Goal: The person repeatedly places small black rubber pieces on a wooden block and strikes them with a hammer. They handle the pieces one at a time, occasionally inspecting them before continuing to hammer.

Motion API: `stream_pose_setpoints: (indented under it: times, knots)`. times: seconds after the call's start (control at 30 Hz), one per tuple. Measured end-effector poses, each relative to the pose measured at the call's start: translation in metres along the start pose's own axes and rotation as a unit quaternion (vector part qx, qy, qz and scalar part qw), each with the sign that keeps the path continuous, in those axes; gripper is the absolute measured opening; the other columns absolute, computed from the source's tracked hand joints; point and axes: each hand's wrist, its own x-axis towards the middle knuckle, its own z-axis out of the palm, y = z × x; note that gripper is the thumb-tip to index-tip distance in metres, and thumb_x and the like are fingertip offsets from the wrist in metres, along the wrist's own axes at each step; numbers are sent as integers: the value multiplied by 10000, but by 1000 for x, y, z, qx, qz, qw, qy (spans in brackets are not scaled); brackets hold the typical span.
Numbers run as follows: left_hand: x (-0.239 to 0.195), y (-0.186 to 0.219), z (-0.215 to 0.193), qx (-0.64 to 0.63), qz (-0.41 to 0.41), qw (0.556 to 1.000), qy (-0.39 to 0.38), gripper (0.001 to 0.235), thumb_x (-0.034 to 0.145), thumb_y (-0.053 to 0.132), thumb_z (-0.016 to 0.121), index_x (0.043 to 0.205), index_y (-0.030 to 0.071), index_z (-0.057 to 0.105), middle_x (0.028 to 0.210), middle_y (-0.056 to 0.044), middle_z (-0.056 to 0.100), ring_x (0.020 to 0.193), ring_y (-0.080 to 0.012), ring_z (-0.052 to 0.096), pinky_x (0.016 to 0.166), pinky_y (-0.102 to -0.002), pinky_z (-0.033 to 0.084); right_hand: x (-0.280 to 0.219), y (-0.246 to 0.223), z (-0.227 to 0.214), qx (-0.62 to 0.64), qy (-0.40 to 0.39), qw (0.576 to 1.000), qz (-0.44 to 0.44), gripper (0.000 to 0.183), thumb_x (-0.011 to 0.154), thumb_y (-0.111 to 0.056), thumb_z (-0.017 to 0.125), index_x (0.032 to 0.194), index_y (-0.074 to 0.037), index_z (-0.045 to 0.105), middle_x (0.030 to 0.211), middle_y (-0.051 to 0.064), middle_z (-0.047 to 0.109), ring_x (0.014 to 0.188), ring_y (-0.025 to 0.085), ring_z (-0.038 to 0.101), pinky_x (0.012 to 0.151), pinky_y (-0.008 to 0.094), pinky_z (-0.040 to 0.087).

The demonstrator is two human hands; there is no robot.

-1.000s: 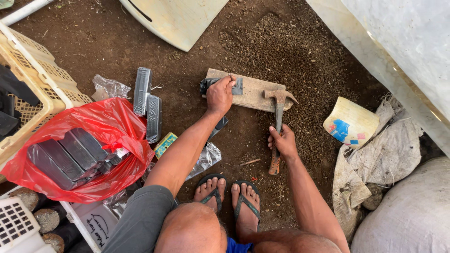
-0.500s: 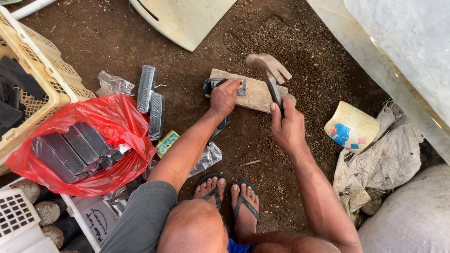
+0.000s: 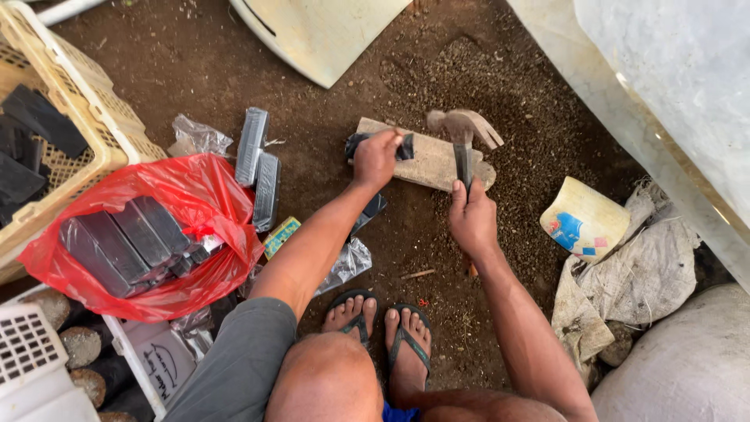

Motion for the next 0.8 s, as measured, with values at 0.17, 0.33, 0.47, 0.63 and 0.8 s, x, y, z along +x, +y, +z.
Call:
stream_pose_setpoints:
  times: [0.17, 0.33, 0.47, 0.63, 0.8]
  knots:
    - [25, -15, -9, -353, -32, 935, 27, 130, 1041, 116, 586, 1050, 39, 691, 978, -76, 751, 848, -136, 728, 767, -302, 611, 7, 51, 11, 205, -101, 951, 207, 390, 1094, -390, 450, 962, -31, 524, 604, 22, 551, 404, 160, 531, 364, 338, 447]
    - [12, -9, -40, -538, -157, 828, -20, 201, 1083, 167, 520, 1099, 34, 669, 965, -65, 705, 851, -148, 681, 732, -289, 557, 10, 87, 24, 161, -91, 958, 220, 426, 1067, -419, 484, 940, -17, 547, 630, 87, 597, 430, 194, 592, 426, 362, 491]
    - [-7, 16, -62, -596, -154, 787, -39, 200, 1066, 169, 518, 1094, 42, 670, 976, -44, 709, 869, -137, 673, 775, -315, 571, 19, 72, 14, -210, -115, 963, 120, 483, 1039, -465, 575, 989, 10, 644, 718, 154, 698, 586, 255, 684, 588, 436, 561]
    - [-32, 31, -70, -638, -141, 755, -61, 185, 1041, 136, 547, 1061, 24, 692, 966, -50, 718, 878, -145, 685, 822, -323, 565, 30, 31, 7, -161, -43, 986, 30, 350, 1020, -375, 624, 1105, -43, 699, 739, 153, 715, 671, 314, 727, 678, 464, 580]
    - [-28, 32, -83, -603, -70, 794, -26, 166, 1058, 128, 574, 1056, 16, 696, 953, -56, 715, 840, -138, 676, 783, -303, 557, 33, 37, 8, -106, 37, 994, 10, 406, 972, -402, 731, 947, 1, 693, 791, 141, 711, 742, 313, 716, 727, 450, 562]
